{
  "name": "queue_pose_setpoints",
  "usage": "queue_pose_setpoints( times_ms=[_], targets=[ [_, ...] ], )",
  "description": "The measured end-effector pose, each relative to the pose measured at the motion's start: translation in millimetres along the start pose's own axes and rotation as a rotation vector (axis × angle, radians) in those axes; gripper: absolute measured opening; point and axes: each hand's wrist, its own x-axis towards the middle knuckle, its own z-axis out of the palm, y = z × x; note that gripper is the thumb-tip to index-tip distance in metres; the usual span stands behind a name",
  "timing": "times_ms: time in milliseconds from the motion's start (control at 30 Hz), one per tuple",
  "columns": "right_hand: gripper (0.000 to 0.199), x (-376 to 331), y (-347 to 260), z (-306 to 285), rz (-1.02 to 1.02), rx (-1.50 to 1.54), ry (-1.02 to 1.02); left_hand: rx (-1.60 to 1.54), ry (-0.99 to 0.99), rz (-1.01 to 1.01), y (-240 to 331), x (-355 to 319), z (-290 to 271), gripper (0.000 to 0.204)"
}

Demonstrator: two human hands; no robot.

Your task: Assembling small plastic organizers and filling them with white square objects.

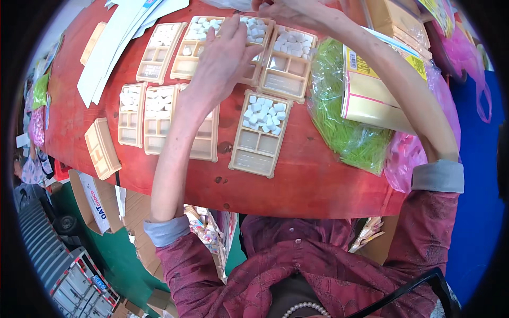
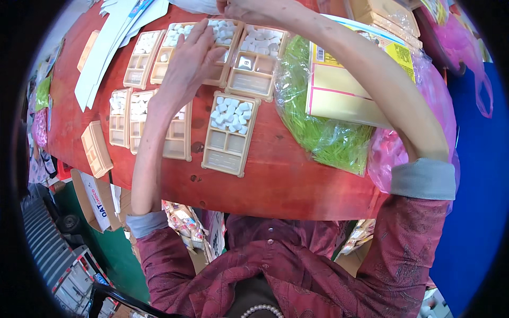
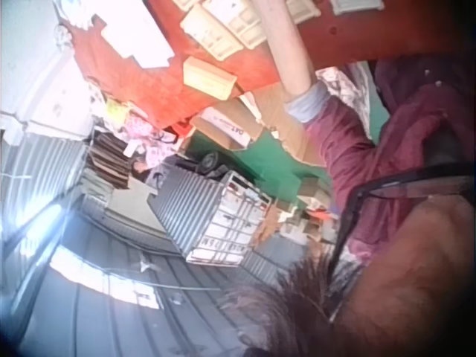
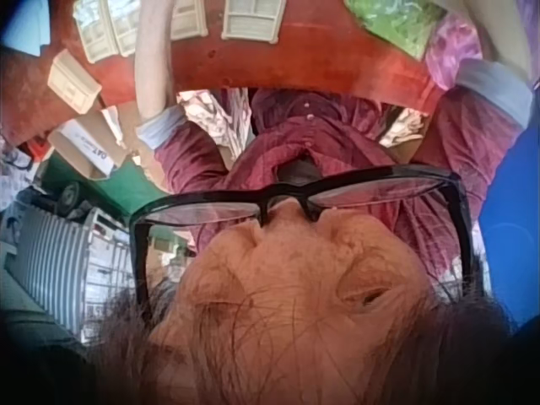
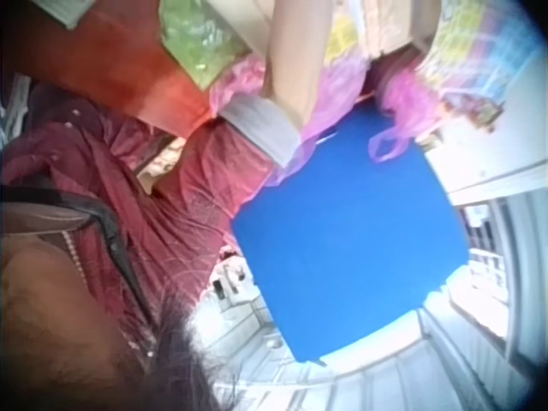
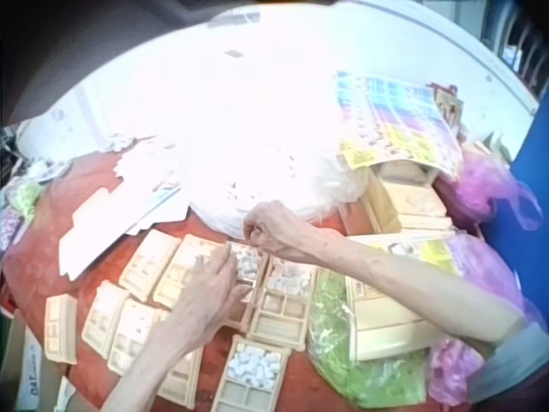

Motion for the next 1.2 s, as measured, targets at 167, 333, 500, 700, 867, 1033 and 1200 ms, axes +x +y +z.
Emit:
queue_pose_setpoints(
  times_ms=[167,333,500,700,867,1033,1200],
  targets=[
    [0.017,11,-18,-2,0.086,-0.105,-0.063,0.051,0.005,0.131,-7,-10,8,0.055],
    [0.016,6,-12,7,0.092,-0.131,-0.093,0.228,-0.111,0.064,-5,-7,16,0.065],
    [0.016,-2,-20,4,-0.009,-0.154,-0.086,0.119,-0.041,0.073,0,3,3,0.054],
    [0.020,-7,-20,6,0.000,-0.260,-0.107,0.198,-0.088,0.097,-2,-11,11,0.065],
    [0.017,-10,-71,-16,0.187,-0.019,-0.134,0.032,-0.008,0.042,17,-31,-15,0.059],
    [0.014,-28,-105,-30,0.248,0.094,-0.216,-0.162,-0.280,-0.071,73,-78,-49,0.076],
    [0.012,-45,-135,-21,0.232,0.097,-0.335,-0.097,-0.295,-0.080,93,-117,-25,0.092]
  ],
)
